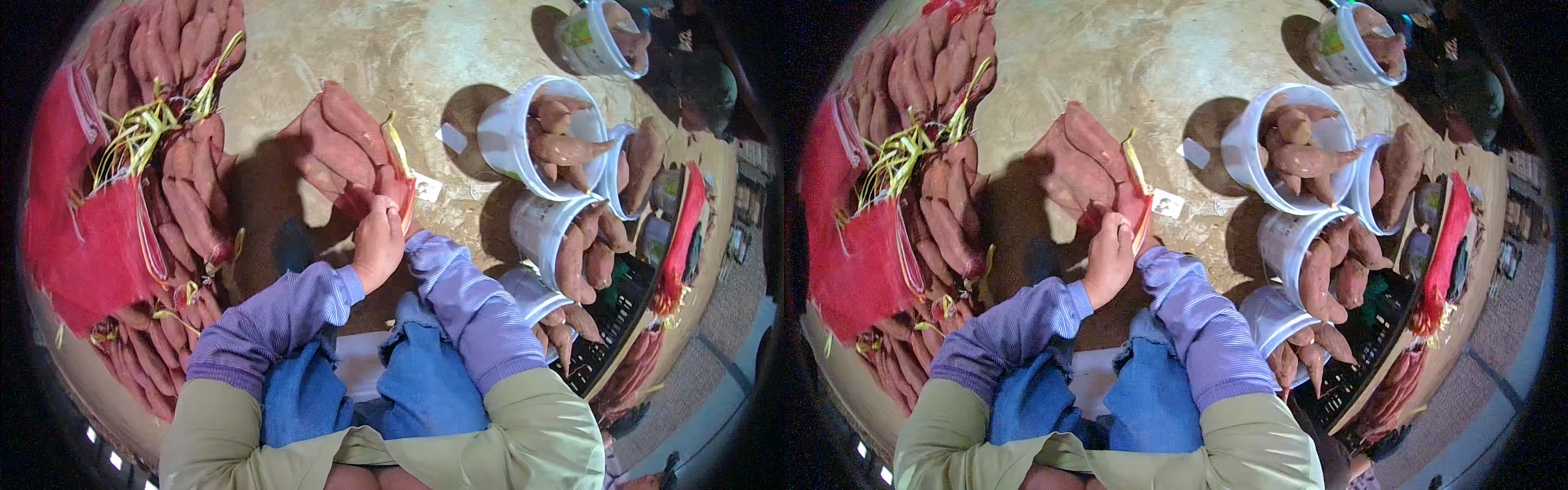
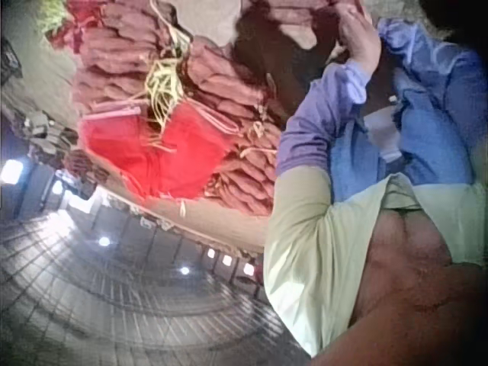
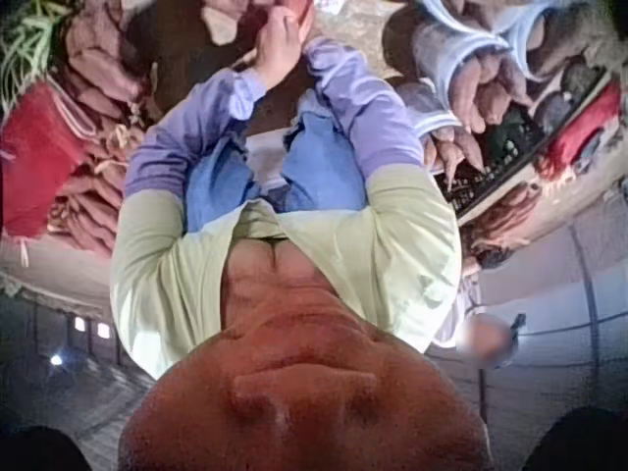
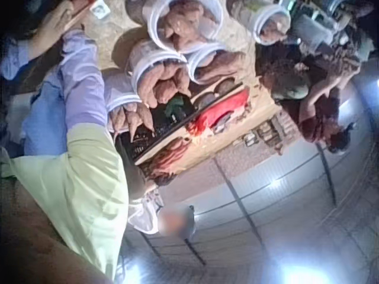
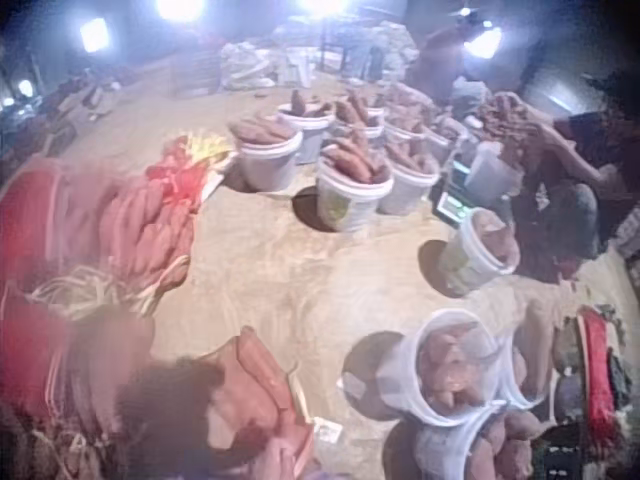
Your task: The person sits on the ground and repeatedly ties bundles of sweet potatoes together using yellow plastic ties. They pick up a bundle, wrap the tie around it, and secure it before placing it aside.
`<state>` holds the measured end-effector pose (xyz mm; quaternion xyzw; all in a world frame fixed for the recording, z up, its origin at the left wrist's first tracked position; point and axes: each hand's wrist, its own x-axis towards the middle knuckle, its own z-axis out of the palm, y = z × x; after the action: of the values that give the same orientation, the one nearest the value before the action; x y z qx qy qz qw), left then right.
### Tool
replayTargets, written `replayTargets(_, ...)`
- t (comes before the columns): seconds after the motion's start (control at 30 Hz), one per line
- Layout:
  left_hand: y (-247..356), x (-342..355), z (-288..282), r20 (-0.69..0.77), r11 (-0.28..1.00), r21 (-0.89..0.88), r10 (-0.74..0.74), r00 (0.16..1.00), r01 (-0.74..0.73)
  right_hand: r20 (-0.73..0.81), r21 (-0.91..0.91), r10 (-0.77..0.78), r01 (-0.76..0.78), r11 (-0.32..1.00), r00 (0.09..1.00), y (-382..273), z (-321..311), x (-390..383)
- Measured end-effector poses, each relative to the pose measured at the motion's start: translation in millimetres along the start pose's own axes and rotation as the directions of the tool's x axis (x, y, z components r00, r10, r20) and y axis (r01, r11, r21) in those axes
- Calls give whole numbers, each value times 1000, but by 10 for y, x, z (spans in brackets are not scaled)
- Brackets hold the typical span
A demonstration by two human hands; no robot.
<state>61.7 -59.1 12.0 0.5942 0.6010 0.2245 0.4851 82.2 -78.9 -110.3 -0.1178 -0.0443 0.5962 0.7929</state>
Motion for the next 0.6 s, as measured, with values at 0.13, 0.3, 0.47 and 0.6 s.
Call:
replayTargets(0.13, 112, -33, 9, 2, 957, 263, 130, 992, -126, -77, -799, 159, -156, 581, 984, -303, -633, 246)
replayTargets(0.3, -122, 67, -67, 104, 924, -213, -303, 947, 319, -419, -787, 523, -9, -617, 742, -1010, 454, 434)
replayTargets(0.47, -191, 176, -181, 49, 902, -382, -196, 979, 200, 396, -583, -20, 234, -778, 918, -2356, 1677, 718)
replayTargets(0.6, 189, 73, -379, 177, 840, -468, -217, 960, 276, 347, -25, 214, 237, -971, 913, -3197, 1775, 1336)
